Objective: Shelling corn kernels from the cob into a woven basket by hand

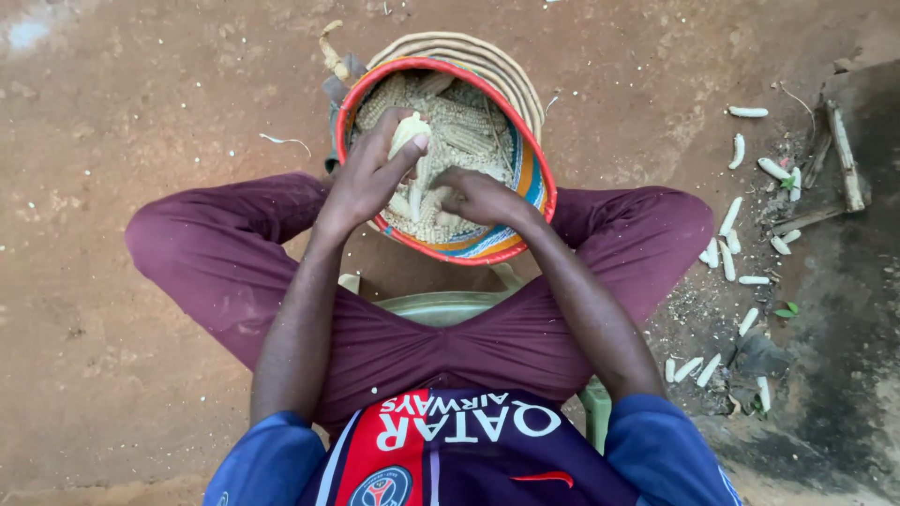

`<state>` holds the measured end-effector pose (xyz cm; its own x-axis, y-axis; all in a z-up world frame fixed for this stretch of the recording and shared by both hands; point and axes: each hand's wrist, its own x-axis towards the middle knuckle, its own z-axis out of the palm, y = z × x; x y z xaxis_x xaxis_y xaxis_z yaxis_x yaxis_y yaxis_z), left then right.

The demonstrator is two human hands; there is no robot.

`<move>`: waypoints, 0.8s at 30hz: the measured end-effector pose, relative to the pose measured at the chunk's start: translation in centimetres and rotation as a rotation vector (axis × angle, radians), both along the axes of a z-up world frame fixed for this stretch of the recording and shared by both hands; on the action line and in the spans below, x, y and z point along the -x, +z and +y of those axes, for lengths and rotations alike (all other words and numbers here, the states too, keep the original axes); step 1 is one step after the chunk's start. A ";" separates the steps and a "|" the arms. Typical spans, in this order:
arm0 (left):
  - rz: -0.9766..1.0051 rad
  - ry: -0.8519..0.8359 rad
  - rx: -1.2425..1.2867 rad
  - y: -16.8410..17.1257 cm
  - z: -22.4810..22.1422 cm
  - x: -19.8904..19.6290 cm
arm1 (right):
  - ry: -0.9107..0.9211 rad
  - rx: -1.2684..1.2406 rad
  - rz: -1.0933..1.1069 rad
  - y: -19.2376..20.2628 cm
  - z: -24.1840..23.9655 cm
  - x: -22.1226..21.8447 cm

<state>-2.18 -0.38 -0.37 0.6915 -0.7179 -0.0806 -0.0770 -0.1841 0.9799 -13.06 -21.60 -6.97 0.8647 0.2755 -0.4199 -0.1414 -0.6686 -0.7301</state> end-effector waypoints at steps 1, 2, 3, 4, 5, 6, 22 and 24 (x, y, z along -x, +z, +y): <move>-0.007 0.001 -0.002 -0.4 -0.6 0.4 | 0.001 -0.002 -0.007 0.5 -0.1 -0.2; 0.185 0.026 0.155 -0.7 -1.2 0.8 | -0.160 -0.072 -0.104 1.1 0.0 -0.3; 0.381 0.057 0.310 -1.1 -1.5 1.4 | -0.313 -0.147 -0.197 1.5 0.1 -0.3; 0.376 0.065 0.308 -1.4 -1.9 1.7 | -0.306 -0.151 -0.199 2.6 0.3 -0.2; 0.485 0.090 0.388 -1.6 -2.4 1.7 | -0.365 -0.288 -0.229 3.7 0.4 -0.2; 0.595 0.115 0.468 -1.8 -3.0 1.7 | -0.422 -0.425 -0.257 4.8 0.4 -0.2; 0.362 0.341 0.395 -5.4 -4.9 4.0 | -0.694 -0.731 -0.347 3.0 2.5 1.1; 0.351 0.273 0.437 -5.7 -5.3 4.8 | -0.632 -0.621 -0.335 1.7 2.7 1.4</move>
